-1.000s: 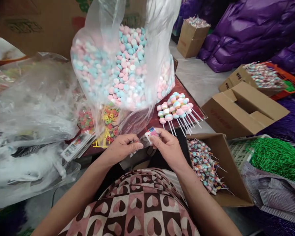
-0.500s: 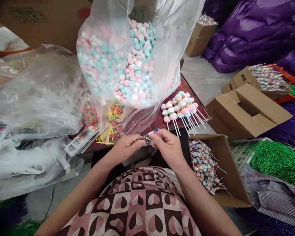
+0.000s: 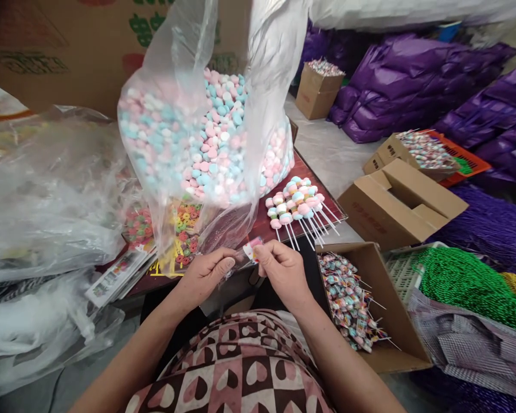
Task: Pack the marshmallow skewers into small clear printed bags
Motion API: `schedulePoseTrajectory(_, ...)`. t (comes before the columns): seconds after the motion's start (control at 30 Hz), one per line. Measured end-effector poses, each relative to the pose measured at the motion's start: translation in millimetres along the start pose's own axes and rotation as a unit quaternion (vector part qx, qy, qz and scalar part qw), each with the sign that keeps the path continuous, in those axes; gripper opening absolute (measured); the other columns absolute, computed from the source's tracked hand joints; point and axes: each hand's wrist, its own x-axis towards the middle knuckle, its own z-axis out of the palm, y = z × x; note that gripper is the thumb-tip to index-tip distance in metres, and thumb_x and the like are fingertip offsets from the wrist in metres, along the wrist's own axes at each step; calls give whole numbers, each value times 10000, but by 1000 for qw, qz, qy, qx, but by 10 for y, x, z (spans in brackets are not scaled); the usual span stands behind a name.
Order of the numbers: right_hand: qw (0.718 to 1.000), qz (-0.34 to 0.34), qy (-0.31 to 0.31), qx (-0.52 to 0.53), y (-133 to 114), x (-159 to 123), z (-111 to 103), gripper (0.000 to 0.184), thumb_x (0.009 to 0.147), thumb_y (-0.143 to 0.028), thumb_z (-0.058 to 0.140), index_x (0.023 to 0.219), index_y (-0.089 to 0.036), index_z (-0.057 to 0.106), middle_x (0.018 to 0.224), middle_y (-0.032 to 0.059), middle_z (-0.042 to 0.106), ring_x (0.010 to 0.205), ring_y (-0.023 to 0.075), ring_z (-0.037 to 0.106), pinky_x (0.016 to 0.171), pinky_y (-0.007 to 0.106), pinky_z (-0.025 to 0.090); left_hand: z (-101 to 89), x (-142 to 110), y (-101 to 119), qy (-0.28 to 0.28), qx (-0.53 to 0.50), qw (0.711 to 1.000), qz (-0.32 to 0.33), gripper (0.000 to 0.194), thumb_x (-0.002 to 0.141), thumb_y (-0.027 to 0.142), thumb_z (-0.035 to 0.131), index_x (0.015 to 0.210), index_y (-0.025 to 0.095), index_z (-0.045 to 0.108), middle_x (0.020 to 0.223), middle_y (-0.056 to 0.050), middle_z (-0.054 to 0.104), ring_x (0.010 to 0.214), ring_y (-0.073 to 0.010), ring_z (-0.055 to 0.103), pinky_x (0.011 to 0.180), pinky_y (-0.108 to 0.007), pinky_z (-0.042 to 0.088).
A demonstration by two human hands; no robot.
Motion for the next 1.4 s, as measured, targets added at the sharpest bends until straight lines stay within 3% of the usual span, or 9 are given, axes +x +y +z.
schedulePoseTrajectory(0.07,1000,0,6,4,2,8,-8,435,896,-489,624,578,-201,553,518,-23,523,521,108,460,538,255,395,7,11,-23,26,-1,1000,-12,298,940,445,486,920,190,638,675,40,587,617,-106,496,636,-222,391)
schedulePoseTrajectory(0.23,997,-2,-1,73,-25,75,-15,301,774,-401,768,1013,-238,685,897,13,707,754,143,622,665,260,509,0,22,-69,9,-2,1000,12,294,945,413,482,844,186,641,670,32,585,608,-103,497,639,-227,396)
schedulePoseTrajectory(0.33,999,-14,-17,28,-46,75,2,194,803,-402,729,810,-209,708,759,10,695,674,140,600,641,262,495,-8,27,-68,8,9,999,40,298,954,387,479,903,189,695,768,-3,661,705,-127,566,695,-240,421)
schedulePoseTrajectory(0.53,983,-97,10,-153,-195,160,-160,356,899,-432,597,626,-209,642,553,-11,594,515,126,519,541,265,433,-26,52,-91,57,-5,996,76,323,956,376,486,809,178,694,790,-32,648,760,-142,582,732,-250,440)
schedulePoseTrajectory(0.67,912,-155,145,-352,-260,466,-578,311,915,-451,550,839,-207,729,800,51,722,738,197,631,700,321,467,-59,49,-170,81,-35,994,72,334,945,412,507,831,176,715,856,-54,680,810,-158,609,776,-269,470)
schedulePoseTrajectory(0.8,806,-71,109,-578,-191,712,-865,303,895,-438,560,946,-213,755,935,87,721,848,237,636,677,328,412,-36,48,-296,98,-100,990,2,314,919,431,562,1052,192,716,880,-33,707,802,-151,635,797,-283,497)
schedulePoseTrajectory(0.9,767,-24,88,-635,-127,768,-898,299,914,-402,529,976,-220,758,948,92,725,865,240,635,634,315,364,2,62,-354,110,-180,978,-10,298,899,429,599,1032,177,686,757,-7,678,723,-134,626,738,-269,504)
schedulePoseTrajectory(1.17,793,63,150,-587,-55,749,-883,363,863,-445,583,1089,-200,728,865,90,746,702,230,614,574,313,313,-17,30,-343,134,-277,951,-8,233,847,404,680,898,190,756,870,-32,722,774,-136,637,778,-275,521)
schedulePoseTrajectory(1.4,784,32,181,-593,92,744,-925,365,911,-392,526,1125,-219,765,1041,122,753,829,258,639,643,336,343,6,17,-434,155,-300,941,-8,180,786,348,748,880,195,765,841,-11,704,784,-124,616,789,-260,486)
